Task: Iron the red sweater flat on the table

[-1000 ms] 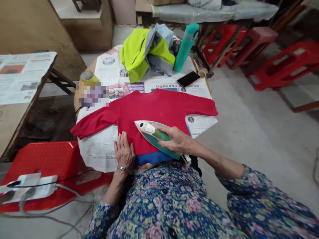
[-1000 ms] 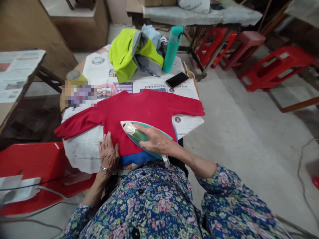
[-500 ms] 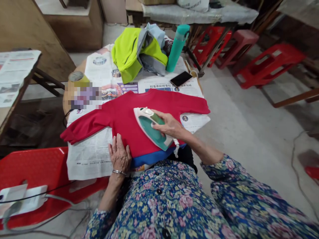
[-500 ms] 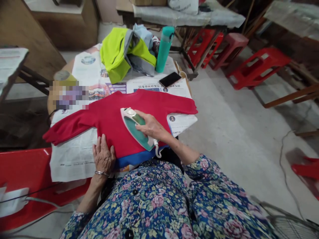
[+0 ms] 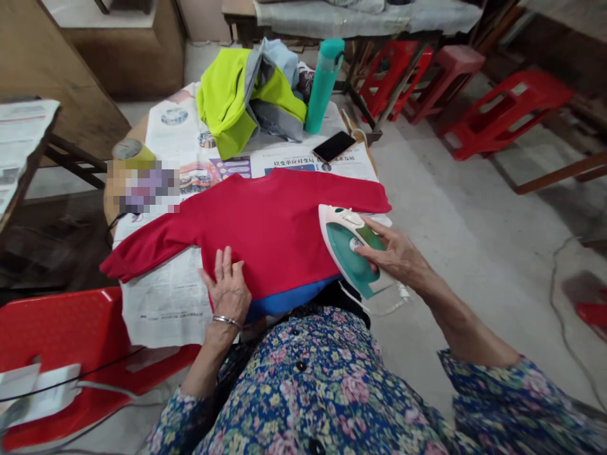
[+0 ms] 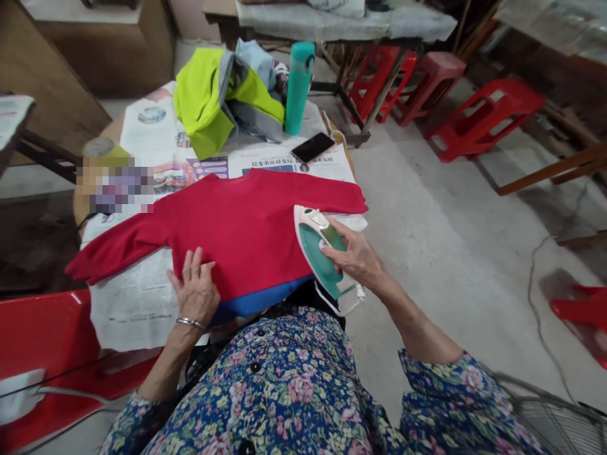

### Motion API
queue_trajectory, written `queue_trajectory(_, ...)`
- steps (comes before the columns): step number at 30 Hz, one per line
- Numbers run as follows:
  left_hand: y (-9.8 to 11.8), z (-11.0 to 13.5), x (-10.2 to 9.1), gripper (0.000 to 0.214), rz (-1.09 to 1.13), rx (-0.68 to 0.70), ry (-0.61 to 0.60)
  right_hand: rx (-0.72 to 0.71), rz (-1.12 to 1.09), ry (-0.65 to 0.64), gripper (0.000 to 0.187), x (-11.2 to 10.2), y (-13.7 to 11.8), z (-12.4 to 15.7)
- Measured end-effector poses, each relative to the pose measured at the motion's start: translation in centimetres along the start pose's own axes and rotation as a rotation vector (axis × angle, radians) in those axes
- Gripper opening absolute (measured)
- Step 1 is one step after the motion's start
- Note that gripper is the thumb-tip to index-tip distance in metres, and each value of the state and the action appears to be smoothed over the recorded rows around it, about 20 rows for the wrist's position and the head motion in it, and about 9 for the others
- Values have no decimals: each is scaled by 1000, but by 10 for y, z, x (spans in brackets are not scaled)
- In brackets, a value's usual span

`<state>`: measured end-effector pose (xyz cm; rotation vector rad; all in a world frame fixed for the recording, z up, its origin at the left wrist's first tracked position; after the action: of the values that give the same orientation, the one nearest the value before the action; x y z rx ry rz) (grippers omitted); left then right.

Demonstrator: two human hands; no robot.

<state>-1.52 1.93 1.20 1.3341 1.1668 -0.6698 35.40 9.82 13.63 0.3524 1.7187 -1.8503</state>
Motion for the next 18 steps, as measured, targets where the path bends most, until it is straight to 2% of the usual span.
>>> queue_trajectory(4,45,-13,25,51,35,208,-94,-122,49,6,83,-2,-22,-40)
queue_trajectory(7,63,-15,42,55,51,316,-116,-232,63,-111,84,10,-50,-75)
queue_trajectory(12,59,-11,46,53,56,373,-101,-505,166,-453,85,53,-107,-145)
queue_trajectory(14,56,-12,44,52,55,369,-104,-546,218,-596,84,75,-121,-175)
queue_trajectory(16,55,-12,42,52,54,359,-113,-561,199,-664,81,93,-129,-201)
queue_trajectory(18,56,-13,42,51,56,351,-123,-569,119,-667,78,103,-130,-221)
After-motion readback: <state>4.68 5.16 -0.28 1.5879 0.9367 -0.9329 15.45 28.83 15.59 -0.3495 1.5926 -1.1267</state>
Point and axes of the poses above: each hand's wrist, its own z-axis away from the middle knuckle, its own x-axis out of the palm, y = z × x, the point moved 5 cm from there along -z, towards the middle knuckle, and after that the axes turned 7 degrees about -x, right-handed, at the moved point
